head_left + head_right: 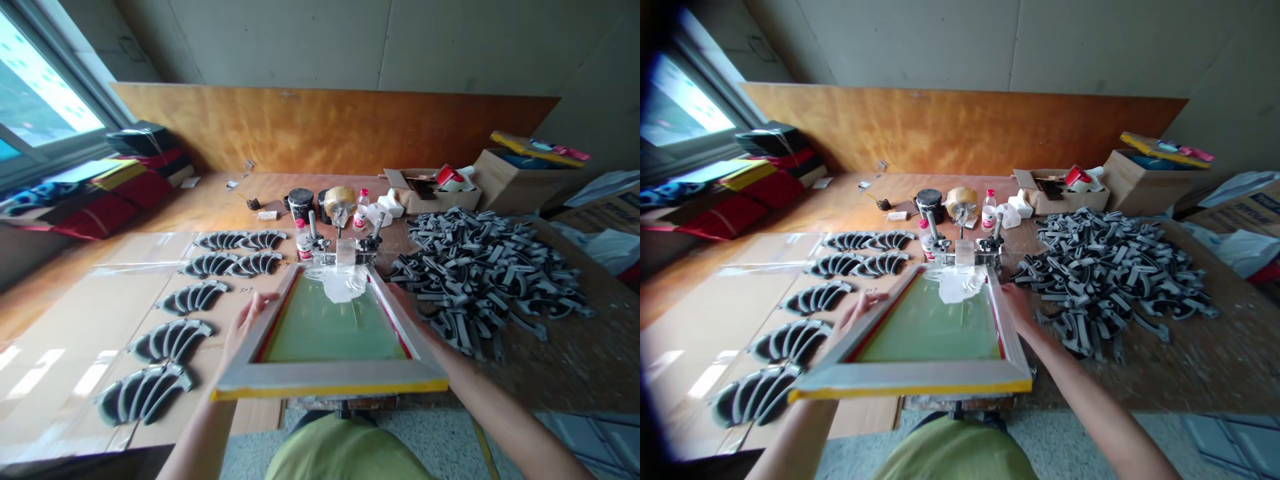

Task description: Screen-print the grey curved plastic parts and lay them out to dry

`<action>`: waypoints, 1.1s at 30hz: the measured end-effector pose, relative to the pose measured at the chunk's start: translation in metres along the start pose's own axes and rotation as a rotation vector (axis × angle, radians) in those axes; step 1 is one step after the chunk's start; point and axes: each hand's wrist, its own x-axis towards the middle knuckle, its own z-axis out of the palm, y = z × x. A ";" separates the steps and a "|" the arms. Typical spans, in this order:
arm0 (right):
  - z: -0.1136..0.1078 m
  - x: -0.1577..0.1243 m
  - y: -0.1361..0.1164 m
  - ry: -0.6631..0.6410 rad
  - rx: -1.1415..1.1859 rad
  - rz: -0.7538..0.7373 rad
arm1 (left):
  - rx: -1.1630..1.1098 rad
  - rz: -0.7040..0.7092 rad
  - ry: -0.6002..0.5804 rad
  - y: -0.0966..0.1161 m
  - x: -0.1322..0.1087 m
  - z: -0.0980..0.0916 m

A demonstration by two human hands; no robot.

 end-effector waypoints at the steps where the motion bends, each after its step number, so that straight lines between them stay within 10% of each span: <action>1: -0.011 0.009 0.001 0.069 -0.010 0.043 | 0.050 -0.051 -0.044 -0.010 -0.007 -0.003; 5: -0.026 0.058 -0.024 0.158 -0.125 -0.028 | 0.031 -0.231 -0.186 -0.065 -0.022 0.002; 11: 0.013 0.099 -0.064 -0.263 -0.434 -0.076 | 0.004 -0.229 -0.142 -0.131 -0.018 0.019; 25: -0.008 0.032 -0.059 -0.546 -0.299 -0.493 | 0.014 -0.274 -0.133 -0.135 -0.018 0.019; 33: 0.023 0.013 -0.059 -0.274 -0.246 -0.462 | -0.011 -0.281 -0.071 -0.118 -0.021 0.021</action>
